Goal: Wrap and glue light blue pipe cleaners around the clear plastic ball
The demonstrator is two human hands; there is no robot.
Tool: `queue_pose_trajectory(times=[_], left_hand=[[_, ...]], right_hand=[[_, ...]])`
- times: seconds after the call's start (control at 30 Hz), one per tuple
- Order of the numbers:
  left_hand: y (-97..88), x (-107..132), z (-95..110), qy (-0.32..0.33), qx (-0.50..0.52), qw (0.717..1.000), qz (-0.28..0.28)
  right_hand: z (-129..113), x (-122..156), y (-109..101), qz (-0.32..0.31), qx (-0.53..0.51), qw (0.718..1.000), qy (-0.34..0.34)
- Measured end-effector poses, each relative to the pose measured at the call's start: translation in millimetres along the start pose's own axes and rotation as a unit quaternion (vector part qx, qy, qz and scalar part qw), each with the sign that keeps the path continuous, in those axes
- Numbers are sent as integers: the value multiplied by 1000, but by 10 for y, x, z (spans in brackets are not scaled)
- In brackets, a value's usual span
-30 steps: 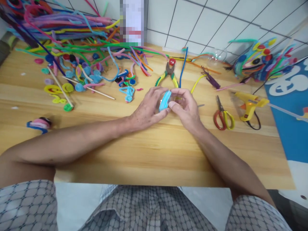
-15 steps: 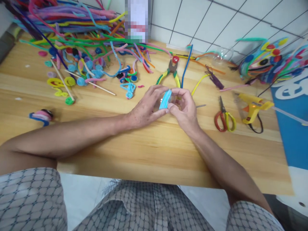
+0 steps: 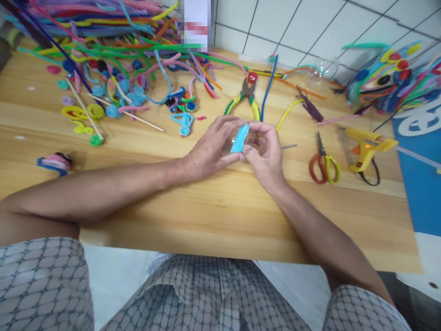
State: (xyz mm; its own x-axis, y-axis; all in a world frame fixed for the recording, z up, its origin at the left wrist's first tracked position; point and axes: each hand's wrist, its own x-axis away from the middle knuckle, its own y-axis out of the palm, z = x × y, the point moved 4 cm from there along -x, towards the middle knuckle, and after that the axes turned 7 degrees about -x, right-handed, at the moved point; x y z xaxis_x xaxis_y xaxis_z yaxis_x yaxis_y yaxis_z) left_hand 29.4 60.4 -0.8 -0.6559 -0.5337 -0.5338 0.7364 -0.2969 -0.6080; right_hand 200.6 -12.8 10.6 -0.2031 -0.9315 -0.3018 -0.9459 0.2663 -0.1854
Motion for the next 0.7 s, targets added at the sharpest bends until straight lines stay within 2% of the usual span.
queue_pose_trajectory(times=[0.2, 0.33, 0.53, 0.7], left_hand=[[-10, -25, -27, 17, 3, 1000, 0], [-23, -26, -24, 6, 65, 998, -7], [-3, -60, -82, -104, 209, 972, -8], [-18, -154, -193, -165, 276, 946, 28]], right_hand=[[76, 23, -15, -6, -17, 1000, -22], [165, 10, -36, -21, -51, 998, -40], [232, -18, -63, -38, -54, 997, -45], [226, 1, -83, -35, -4, 997, -69]])
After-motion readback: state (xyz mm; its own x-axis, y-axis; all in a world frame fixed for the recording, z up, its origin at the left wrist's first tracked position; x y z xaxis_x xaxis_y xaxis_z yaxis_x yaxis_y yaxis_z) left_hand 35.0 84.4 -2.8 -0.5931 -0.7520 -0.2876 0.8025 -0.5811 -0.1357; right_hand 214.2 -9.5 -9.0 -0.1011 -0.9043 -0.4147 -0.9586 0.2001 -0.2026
